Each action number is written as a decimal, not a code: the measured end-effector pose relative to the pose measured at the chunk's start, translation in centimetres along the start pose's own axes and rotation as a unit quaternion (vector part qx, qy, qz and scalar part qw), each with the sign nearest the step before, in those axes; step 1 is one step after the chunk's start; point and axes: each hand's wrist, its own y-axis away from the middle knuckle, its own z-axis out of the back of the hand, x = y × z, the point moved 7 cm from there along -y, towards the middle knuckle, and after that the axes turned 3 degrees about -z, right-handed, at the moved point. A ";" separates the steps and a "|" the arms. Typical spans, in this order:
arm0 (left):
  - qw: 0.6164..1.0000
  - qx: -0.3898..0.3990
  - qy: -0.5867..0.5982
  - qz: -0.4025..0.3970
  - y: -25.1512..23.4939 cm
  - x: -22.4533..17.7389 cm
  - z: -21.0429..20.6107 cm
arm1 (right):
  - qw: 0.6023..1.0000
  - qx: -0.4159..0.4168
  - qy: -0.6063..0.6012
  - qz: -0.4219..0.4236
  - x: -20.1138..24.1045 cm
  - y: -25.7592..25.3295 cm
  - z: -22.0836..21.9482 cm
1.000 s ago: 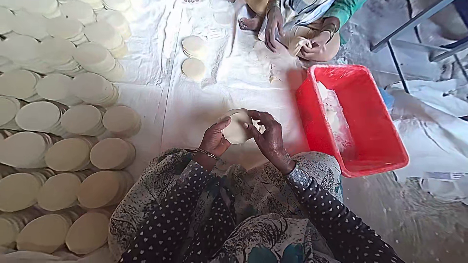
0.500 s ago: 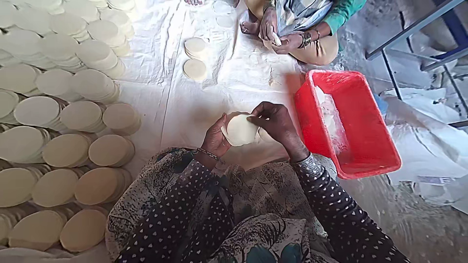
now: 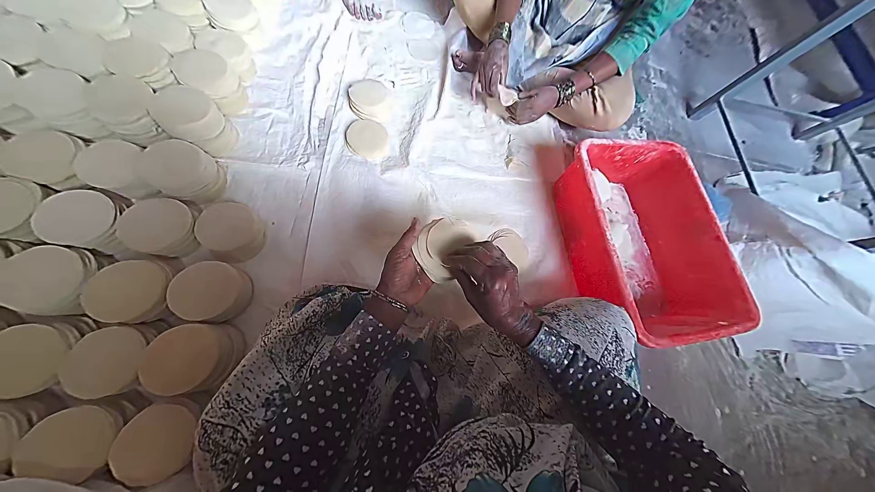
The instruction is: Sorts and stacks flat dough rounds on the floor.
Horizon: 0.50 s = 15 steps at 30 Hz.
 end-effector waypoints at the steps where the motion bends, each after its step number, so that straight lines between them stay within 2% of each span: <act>1: 1.000 -0.001 -0.016 0.002 0.2 0.1 0.0 | 1.000 -0.006 -0.005 0.000 0.0 0.3 0.1; 7: 0.997 -0.069 -0.042 -0.006 -0.4 0.7 0.8 | 0.996 -0.007 -0.079 0.045 0.5 0.4 0.5; 9: 0.997 -0.070 -0.044 -0.012 -0.3 0.4 0.8 | 0.994 -0.034 -0.099 0.006 -0.2 0.0 1.5; 11: 0.996 -0.065 -0.053 -0.018 -0.1 0.2 0.7 | 0.995 -0.054 -0.066 -0.049 -1.5 -1.0 2.4; 15: 0.996 -0.046 -0.078 -0.025 -0.1 0.3 0.5 | 0.996 -0.025 -0.009 -0.089 -3.2 -2.6 2.6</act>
